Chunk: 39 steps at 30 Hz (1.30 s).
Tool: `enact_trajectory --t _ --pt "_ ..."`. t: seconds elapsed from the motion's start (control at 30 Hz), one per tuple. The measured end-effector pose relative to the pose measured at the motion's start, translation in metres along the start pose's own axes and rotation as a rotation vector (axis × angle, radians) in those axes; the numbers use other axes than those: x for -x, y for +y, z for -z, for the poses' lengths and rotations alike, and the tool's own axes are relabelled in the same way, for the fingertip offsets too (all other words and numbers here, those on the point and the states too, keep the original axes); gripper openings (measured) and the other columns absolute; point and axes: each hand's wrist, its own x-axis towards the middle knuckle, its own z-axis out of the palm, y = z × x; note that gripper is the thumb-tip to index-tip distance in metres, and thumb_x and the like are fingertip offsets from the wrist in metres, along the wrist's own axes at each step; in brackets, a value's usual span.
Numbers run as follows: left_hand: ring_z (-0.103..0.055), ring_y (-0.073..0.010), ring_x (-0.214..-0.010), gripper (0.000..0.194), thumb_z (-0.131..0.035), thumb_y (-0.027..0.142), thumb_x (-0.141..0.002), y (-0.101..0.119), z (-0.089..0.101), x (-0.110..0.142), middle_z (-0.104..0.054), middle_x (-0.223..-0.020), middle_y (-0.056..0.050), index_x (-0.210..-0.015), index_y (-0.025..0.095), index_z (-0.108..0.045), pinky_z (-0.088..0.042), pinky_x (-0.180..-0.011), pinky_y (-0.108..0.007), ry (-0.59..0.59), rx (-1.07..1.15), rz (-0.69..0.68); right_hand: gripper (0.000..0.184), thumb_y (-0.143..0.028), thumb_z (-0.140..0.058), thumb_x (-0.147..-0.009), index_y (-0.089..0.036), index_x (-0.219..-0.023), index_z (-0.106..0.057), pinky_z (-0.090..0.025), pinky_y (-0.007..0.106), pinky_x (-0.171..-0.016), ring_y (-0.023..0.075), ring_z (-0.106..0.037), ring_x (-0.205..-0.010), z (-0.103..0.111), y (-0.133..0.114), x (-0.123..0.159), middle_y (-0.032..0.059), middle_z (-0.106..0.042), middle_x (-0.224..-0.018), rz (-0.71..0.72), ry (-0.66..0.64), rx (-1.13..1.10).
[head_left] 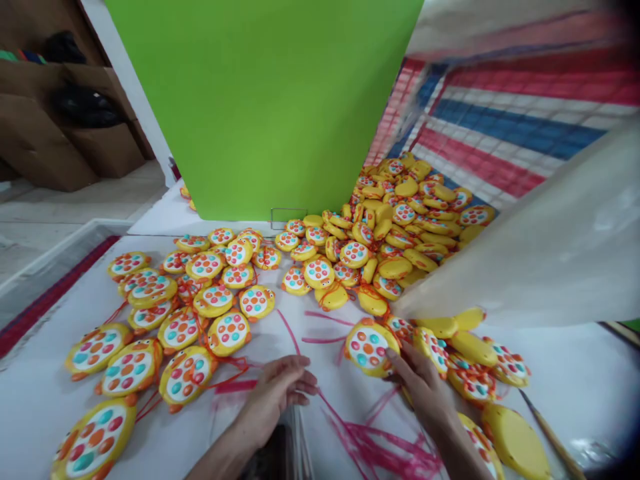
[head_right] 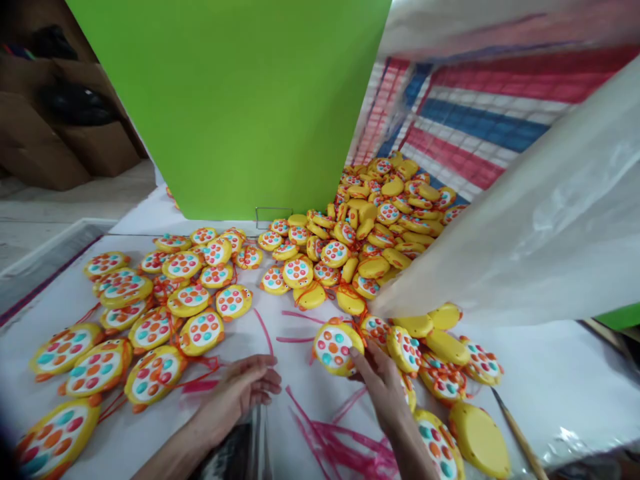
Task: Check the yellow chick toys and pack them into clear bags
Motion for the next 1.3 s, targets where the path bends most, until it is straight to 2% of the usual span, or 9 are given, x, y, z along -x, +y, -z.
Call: enact_trajectory --t 0.07,0.13,0.3,0.43,0.57,0.73,0.87,1.07,1.3 --pt "-0.064 -0.0213 -0.079 0.034 -0.062 0.036 -0.077 -0.009 -0.006 0.001 -0.066 -0.089 -0.012 -0.101 0.012 -0.057 -0.048 -0.063 -0.027 -0.018 -0.070 -0.008 0.040 -0.050 -0.065 -0.069 -0.017 -0.091 -0.063 -0.053 0.030 -0.053 0.0196 -0.060 -0.067 -0.015 -0.011 0.014 0.0050 -0.063 -0.080 -0.130 -0.087 -0.263" --pt "-0.061 -0.0225 -0.087 0.040 -0.060 0.040 -0.078 -0.010 -0.014 0.003 -0.064 -0.098 -0.012 -0.109 0.015 -0.054 -0.049 -0.068 -0.030 -0.026 -0.137 -0.045 0.043 -0.050 -0.066 -0.069 -0.018 -0.096 -0.061 -0.052 0.028 -0.052 0.0182 -0.058 -0.068 -0.030 -0.017 0.027 0.0042 -0.063 -0.084 -0.183 -0.121 -0.330" --pt "-0.057 -0.0226 -0.092 0.048 -0.067 0.035 -0.072 0.003 -0.029 0.010 -0.061 -0.104 -0.008 -0.114 0.018 -0.051 -0.049 -0.072 -0.029 -0.151 -0.257 -0.187 0.032 -0.046 -0.062 -0.075 -0.017 -0.088 -0.061 -0.044 0.020 -0.046 0.0117 -0.051 -0.057 -0.055 -0.025 0.046 -0.0007 -0.057 -0.067 -0.102 -0.267 -0.288" --pt "-0.056 -0.0201 -0.086 0.038 -0.064 0.033 -0.075 0.007 -0.027 0.013 -0.061 -0.097 -0.007 -0.107 0.016 -0.054 -0.048 -0.073 -0.028 -0.179 -0.332 -0.274 0.034 -0.047 -0.060 -0.076 -0.016 -0.091 -0.060 -0.047 0.023 -0.056 0.0150 -0.055 -0.065 -0.066 -0.026 0.048 0.0029 -0.061 -0.076 -0.084 -0.279 -0.346" --pt "-0.055 -0.0178 -0.079 0.040 -0.068 0.030 -0.071 0.008 -0.023 0.016 -0.061 -0.091 -0.004 -0.106 0.016 -0.053 -0.047 -0.068 -0.025 -0.196 -0.370 -0.261 0.034 -0.045 -0.060 -0.077 -0.015 -0.093 -0.059 -0.048 0.027 -0.061 0.0177 -0.056 -0.069 -0.072 -0.025 0.047 0.0048 -0.062 -0.079 -0.062 -0.306 -0.367" --pt "-0.055 -0.0212 -0.092 0.054 -0.073 0.030 -0.065 0.014 -0.017 0.021 -0.060 -0.102 -0.005 -0.114 0.020 -0.052 -0.046 -0.075 -0.026 -0.242 -0.396 -0.172 0.029 -0.044 -0.059 -0.078 -0.015 -0.081 -0.060 -0.043 0.022 -0.054 0.0138 -0.051 -0.062 -0.070 -0.028 0.042 0.0002 -0.057 -0.068 0.014 -0.408 -0.257" --pt "-0.058 -0.0208 -0.092 0.040 -0.063 0.039 -0.076 0.012 -0.011 0.018 -0.061 -0.106 -0.006 -0.112 0.021 -0.055 -0.047 -0.077 -0.028 -0.132 -0.351 -0.051 0.034 -0.048 -0.059 -0.076 -0.015 -0.086 -0.062 -0.043 0.022 -0.054 0.0140 -0.053 -0.062 -0.069 -0.032 0.035 0.0010 -0.060 -0.069 -0.010 -0.455 -0.176" --pt "-0.061 -0.0195 -0.084 0.038 -0.067 0.035 -0.074 0.005 -0.017 0.009 -0.063 -0.101 -0.007 -0.107 0.021 -0.054 -0.049 -0.069 -0.027 -0.071 0.036 -0.120 0.045 -0.051 -0.052 -0.081 -0.017 -0.109 -0.056 -0.051 0.030 -0.066 0.0225 -0.060 -0.085 -0.075 -0.034 0.035 0.0089 -0.064 -0.096 -0.055 -0.334 -0.274" --pt "-0.059 -0.0187 -0.076 0.035 -0.069 0.042 -0.070 0.011 -0.007 0.008 -0.064 -0.082 -0.005 -0.090 0.014 -0.060 -0.046 -0.064 -0.025 0.013 -0.276 -0.138 0.038 -0.043 -0.054 -0.083 -0.015 -0.108 -0.057 -0.049 0.027 -0.066 0.0191 -0.059 -0.080 -0.080 -0.027 0.048 0.0059 -0.064 -0.088 0.096 -0.490 -0.150"
